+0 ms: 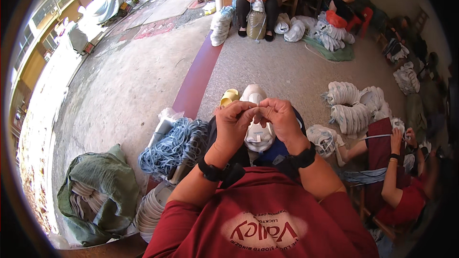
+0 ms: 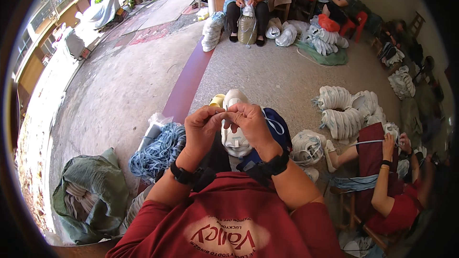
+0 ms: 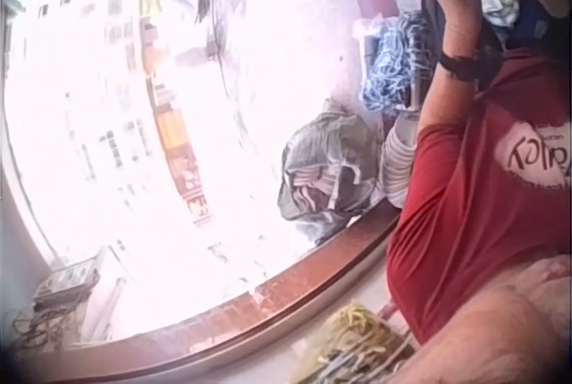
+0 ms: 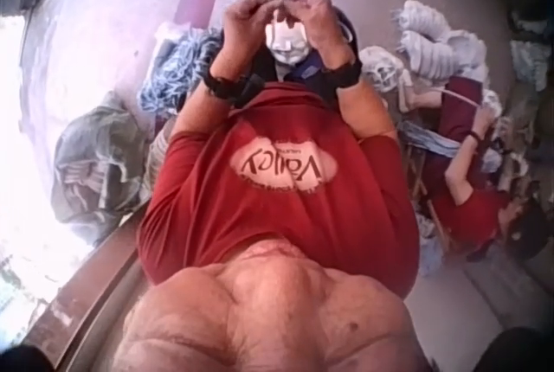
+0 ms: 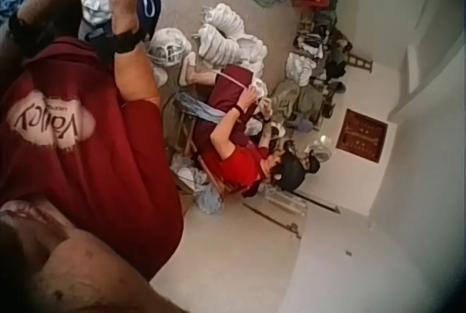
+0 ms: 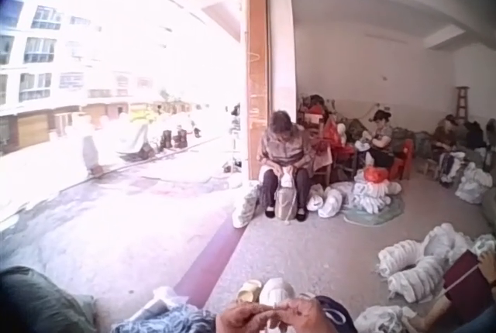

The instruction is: Manually lacing a white sneaker with a white shoelace.

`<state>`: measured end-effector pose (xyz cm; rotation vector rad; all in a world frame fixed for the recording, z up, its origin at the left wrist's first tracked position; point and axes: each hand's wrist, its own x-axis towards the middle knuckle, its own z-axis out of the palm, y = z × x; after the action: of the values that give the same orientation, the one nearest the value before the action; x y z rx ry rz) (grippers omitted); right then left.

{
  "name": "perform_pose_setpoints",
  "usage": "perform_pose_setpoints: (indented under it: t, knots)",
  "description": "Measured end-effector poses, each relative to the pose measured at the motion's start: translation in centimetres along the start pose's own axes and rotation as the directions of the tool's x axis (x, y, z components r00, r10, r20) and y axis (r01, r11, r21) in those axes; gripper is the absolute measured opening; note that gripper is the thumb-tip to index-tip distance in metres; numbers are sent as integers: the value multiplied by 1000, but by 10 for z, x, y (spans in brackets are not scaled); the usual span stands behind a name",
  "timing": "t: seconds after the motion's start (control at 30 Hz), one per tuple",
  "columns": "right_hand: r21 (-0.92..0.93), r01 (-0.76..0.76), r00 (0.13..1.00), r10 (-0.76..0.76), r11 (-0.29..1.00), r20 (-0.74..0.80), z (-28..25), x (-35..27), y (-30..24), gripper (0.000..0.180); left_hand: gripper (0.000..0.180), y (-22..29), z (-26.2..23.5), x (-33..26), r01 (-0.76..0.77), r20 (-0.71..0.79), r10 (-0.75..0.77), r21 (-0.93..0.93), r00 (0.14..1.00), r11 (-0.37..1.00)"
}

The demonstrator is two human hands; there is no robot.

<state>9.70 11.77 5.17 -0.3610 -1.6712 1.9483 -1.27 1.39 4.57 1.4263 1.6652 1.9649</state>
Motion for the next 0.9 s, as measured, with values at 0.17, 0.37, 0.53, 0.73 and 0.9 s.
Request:
perform_pose_setpoints:
  t: [0.17, 0.37, 0.53, 0.73, 0.9]
  knots:
    - [-195, 6, 999, 1, 981, 39, -1, -3, 3, 13, 8, -7, 1, -5, 183, 40, -178, -227, 983, 957]
    - [-296, -5, 997, 26, 955, 66, -10, -9, 3, 15, 9, -14, 1, -8, 359, 182, -314, -339, 932, 869]
    - [-147, -84, 988, 101, 986, 118, -13, -14, 1, 15, 10, -17, -1, -10, 381, 240, -309, -373, 920, 846]
    - [-132, -143, 976, 162, 981, 148, -13, -19, 7, 16, 9, -13, -2, -14, 391, 262, -307, -382, 915, 838]
    - [-159, -119, 977, 145, 980, 159, -12, -20, 7, 18, 7, 4, -4, -12, 336, 293, -220, -440, 931, 833]
